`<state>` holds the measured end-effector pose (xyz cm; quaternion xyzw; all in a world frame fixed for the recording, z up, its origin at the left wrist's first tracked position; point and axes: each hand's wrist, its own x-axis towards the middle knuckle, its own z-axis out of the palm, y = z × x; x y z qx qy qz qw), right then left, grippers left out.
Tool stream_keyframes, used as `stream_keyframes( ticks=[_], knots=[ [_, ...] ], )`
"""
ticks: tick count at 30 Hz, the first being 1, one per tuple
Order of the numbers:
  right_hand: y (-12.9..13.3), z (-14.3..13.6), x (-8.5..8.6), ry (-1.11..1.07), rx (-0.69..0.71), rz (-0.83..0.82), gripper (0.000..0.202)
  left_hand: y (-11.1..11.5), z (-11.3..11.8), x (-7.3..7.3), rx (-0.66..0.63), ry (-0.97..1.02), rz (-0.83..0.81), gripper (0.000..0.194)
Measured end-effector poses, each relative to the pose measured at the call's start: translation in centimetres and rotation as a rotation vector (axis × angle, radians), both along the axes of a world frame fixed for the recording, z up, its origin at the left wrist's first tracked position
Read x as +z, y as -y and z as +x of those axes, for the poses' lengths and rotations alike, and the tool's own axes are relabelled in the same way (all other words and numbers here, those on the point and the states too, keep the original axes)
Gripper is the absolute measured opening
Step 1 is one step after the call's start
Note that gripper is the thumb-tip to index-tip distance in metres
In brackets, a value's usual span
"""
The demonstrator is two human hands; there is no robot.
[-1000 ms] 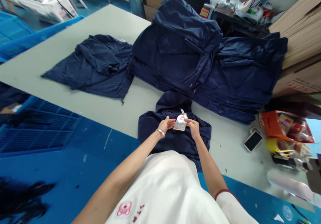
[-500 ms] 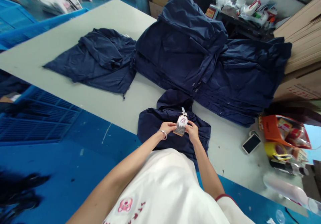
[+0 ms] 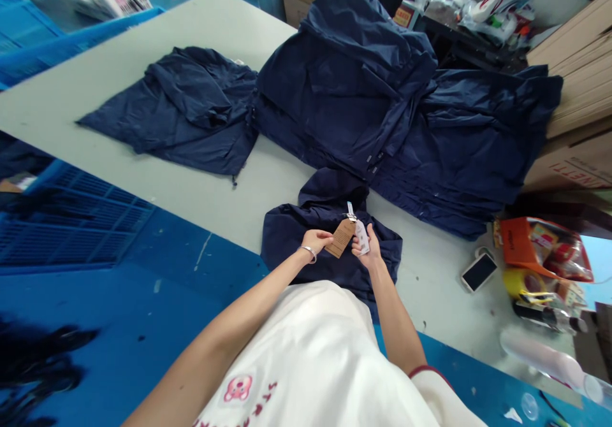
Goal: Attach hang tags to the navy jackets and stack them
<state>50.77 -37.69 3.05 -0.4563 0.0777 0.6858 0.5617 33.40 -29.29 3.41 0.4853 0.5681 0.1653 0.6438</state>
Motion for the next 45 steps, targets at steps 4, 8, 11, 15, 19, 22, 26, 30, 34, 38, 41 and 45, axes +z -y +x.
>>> stream_keyframes(
  ticks=[4,8,11,15,19,22,26,30,34,38,41,45],
  knots=[
    [0.3,0.4,0.9,-0.262,0.041,0.178,0.036,-0.3,-0.2,-0.2,0.047,0.010,-0.007,0.024],
    [0.6,0.7,1.1,-0.301,0.037,0.251,0.044,-0.7,-0.3,-0.2,0.089,0.029,-0.039,0.026],
    [0.9,0.8,1.0,-0.282,0.047,0.272,0.049,-0.9,-0.3,-0.1,0.099,0.049,-0.045,0.029],
    [1.0,0.8,0.9,-0.271,0.044,0.280,0.051,-1.0,-0.3,0.0,0.098,0.079,-0.056,0.035],
    [0.9,0.7,0.9,-0.246,0.051,0.282,0.051,-1.0,-0.3,0.2,0.100,0.073,-0.054,0.034],
    [0.8,0.6,1.3,-0.182,0.058,0.250,0.052,-1.0,-0.4,0.3,0.096,0.078,-0.057,0.034],
    [0.7,0.3,1.8,-0.113,0.068,0.206,0.055,-0.9,-0.5,0.4,0.097,0.089,-0.060,0.037],
    [0.7,0.3,1.9,-0.093,0.077,0.192,0.055,-0.9,-0.4,0.5,0.093,0.078,-0.039,0.034],
    [0.6,0.2,1.3,-0.080,0.066,0.164,0.051,-0.8,0.0,1.1,0.059,0.019,0.066,0.022],
    [0.1,-0.6,0.9,-0.047,0.041,0.087,0.042,0.0,0.9,2.2,-0.152,0.001,0.310,0.019],
    [-0.2,-1.3,1.0,-0.055,0.022,0.142,0.041,1.4,1.6,2.8,-0.514,0.076,0.524,0.024],
    [-0.4,-1.9,1.3,-0.046,0.090,0.199,0.052,3.3,1.8,2.6,-0.788,0.086,0.696,0.031]
  ],
)
